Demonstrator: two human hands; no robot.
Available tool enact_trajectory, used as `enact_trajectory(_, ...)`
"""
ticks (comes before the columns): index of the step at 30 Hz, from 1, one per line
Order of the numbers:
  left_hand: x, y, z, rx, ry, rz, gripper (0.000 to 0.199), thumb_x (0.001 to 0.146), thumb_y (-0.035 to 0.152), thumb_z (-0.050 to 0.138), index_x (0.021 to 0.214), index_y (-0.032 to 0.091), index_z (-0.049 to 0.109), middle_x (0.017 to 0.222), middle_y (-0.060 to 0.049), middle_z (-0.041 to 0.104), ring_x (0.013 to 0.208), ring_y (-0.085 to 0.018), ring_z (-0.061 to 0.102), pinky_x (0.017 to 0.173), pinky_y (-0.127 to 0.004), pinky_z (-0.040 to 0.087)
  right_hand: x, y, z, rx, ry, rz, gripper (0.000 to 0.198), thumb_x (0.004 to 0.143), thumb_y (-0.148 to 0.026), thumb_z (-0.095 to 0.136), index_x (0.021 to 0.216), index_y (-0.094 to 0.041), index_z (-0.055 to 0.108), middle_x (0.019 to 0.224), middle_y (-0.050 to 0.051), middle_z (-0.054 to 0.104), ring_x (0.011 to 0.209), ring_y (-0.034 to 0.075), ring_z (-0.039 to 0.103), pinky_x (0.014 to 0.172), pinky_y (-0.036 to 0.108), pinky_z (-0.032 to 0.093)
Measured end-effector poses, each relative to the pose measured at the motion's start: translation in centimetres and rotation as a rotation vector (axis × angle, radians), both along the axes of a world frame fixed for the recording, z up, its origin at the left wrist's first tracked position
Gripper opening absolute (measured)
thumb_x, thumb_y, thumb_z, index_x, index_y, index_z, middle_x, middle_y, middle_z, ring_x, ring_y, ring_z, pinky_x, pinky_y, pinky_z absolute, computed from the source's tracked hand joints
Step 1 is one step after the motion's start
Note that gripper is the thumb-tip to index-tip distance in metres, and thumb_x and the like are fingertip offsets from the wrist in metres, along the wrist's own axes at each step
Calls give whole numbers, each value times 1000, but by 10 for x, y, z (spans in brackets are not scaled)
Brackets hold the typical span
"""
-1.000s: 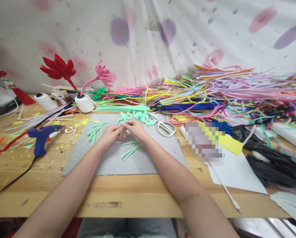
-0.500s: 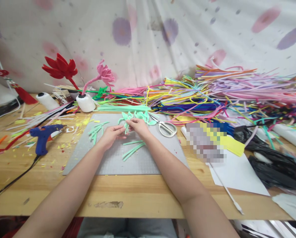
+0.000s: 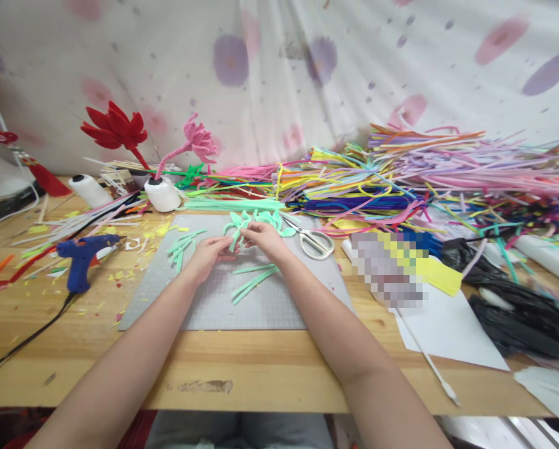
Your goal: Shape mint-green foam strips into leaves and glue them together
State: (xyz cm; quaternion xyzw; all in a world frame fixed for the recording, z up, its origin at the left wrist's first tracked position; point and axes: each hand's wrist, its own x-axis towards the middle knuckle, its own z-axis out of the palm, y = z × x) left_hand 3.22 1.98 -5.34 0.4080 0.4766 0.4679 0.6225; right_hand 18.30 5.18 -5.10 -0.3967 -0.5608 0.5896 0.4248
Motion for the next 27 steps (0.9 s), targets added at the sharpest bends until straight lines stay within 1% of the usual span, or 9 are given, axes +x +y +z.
enact_trajectory(5,-4,0,2,-80,-75,-89,27,59,30,68,79,12,65,76,-8,66,68,-17,63,63,-29,50,1,-3,3,40,-6,31,22,62,-35,61,64,-14,57,64,-2,57,59,7,50,58,22,42)
enact_trajectory(9,-6,0,-2,-44,-60,-118,28,57,29,70,79,12,66,76,-8,66,71,-16,62,67,-29,50,0,-2,1,50,-4,38,23,62,-36,62,61,-14,56,57,-5,50,55,5,46,57,21,40)
enact_trajectory(13,-4,2,-9,43,68,-88,34,55,34,71,82,13,67,76,-7,66,76,-18,61,68,-30,48,-1,-2,-1,4,-5,49,25,61,-37,63,63,-13,55,57,-4,52,54,6,49,57,22,40)
enact_trajectory(16,-2,5,-14,129,209,-57,34,57,40,68,81,16,68,75,-5,67,72,-17,60,65,-27,46,-2,-2,0,12,-30,18,23,60,-35,64,62,-13,54,56,-3,53,53,7,50,55,22,40)
enact_trajectory(18,-3,6,-17,219,334,-30,31,59,41,65,80,17,69,73,-4,67,69,-16,59,63,-26,43,-2,-3,2,31,-58,-8,21,58,-32,63,62,-14,55,57,-2,53,54,8,50,53,21,40)
enact_trajectory(21,-4,6,-19,346,541,70,25,61,38,63,77,19,69,70,-2,66,64,-15,57,61,-25,40,-4,-5,5,53,-108,-38,17,58,-29,62,62,-14,54,56,-3,52,54,8,50,52,21,41)
enact_trajectory(23,-4,4,-19,389,629,135,22,62,36,62,76,20,69,66,-1,65,61,-14,55,59,-24,39,-5,-6,6,61,-144,-69,17,58,-28,61,59,-14,52,52,-4,50,49,7,47,49,21,40)
enact_trajectory(25,-3,3,-18,405,642,158,21,62,35,62,75,20,68,64,0,64,60,-14,55,58,-24,38,-7,-6,7,54,-158,-101,17,59,-28,61,57,-14,51,49,-4,49,45,6,45,48,21,39)
enact_trajectory(27,-1,2,-16,394,566,144,21,61,35,63,73,19,67,65,0,64,62,-14,56,59,-24,39,-8,-6,5,31,-127,-122,19,58,-29,62,57,-14,50,49,-4,49,44,6,45,47,22,39)
